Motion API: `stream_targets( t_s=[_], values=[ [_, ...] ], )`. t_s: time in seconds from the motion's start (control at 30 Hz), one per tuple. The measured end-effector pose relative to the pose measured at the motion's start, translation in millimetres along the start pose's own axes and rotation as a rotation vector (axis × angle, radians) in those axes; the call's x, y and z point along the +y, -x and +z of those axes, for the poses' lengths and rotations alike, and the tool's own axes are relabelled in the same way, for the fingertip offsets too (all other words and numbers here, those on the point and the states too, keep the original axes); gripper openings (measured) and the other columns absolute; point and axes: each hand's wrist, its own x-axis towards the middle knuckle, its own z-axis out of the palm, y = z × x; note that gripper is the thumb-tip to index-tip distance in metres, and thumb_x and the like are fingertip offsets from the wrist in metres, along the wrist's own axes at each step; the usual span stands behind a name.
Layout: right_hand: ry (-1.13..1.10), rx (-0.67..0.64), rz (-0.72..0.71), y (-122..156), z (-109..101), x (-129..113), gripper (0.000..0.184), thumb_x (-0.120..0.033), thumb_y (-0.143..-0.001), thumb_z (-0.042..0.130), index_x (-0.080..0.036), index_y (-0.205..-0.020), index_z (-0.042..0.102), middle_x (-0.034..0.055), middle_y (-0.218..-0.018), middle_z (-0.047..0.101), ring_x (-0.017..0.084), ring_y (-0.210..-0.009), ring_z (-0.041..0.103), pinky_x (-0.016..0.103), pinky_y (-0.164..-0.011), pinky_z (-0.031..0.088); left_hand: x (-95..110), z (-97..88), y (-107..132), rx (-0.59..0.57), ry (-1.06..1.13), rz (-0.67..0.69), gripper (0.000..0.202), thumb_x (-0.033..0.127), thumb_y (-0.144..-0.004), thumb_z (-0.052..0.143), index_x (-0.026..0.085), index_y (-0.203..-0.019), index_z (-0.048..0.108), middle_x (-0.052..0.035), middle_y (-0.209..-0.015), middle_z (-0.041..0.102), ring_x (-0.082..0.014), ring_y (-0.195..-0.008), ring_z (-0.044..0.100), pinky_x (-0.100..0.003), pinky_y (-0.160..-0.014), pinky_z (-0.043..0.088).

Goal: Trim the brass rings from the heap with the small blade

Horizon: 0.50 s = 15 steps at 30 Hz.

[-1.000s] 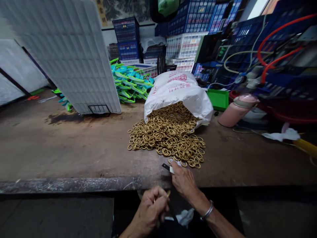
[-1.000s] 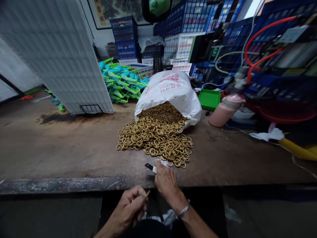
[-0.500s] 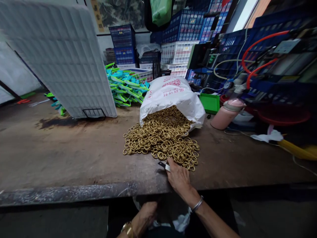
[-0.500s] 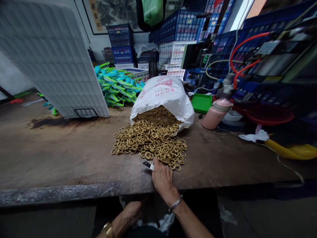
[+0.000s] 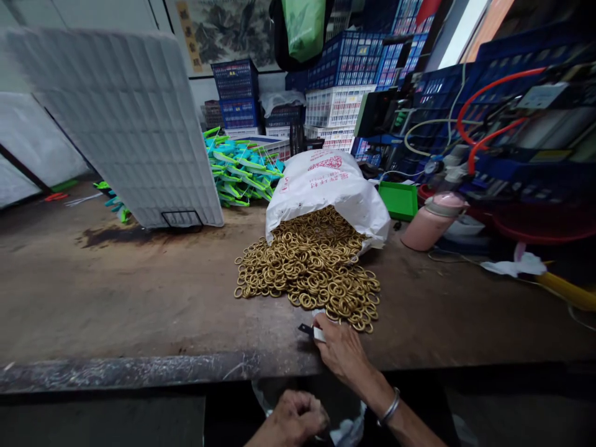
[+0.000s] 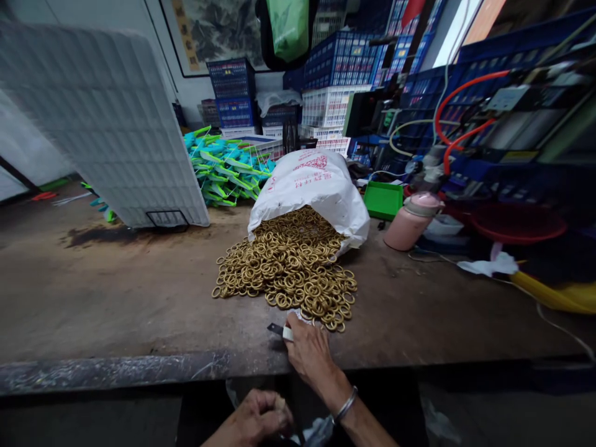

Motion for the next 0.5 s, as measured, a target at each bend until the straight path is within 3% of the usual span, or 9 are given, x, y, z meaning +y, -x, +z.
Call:
stream_targets(
  t_s=[0.23, 0.5],
  values=[
    [-0.015, -0.007, 0.064, -2, -3, 0, 0.016, -0.017, -0.078, 0.044, -0.021, -0.092, 0.05, 0.0033, -0.082, 0.064, 0.016, -0.072, 0.059, 0.024, -0.056, 0.026, 33, 2.3, 10, 0.192, 0.114, 0.059, 0.034, 0.047, -0.064, 0.059, 0.013, -0.059, 0.052, 0.0001, -0.057, 0.052, -0.0085, -0.047, 0.045, -0.022, -0.05, 0.037],
    [0.007, -0.026, 0.082, -3, -4, -1, 0.011, -0.02, -0.079, 0.044, -0.021, -0.087, 0.05, 0.0017, -0.077, 0.063, 0.015, -0.07, 0.058, 0.023, -0.056, 0.027, 40, -0.2, 4, 0.361, -0.05, 0.154, 0.027, 0.041, -0.073, 0.05, 0.015, -0.07, 0.053, 0.0025, -0.051, 0.049, -0.0075, -0.039, 0.041, -0.019, -0.04, 0.032]
  ],
)
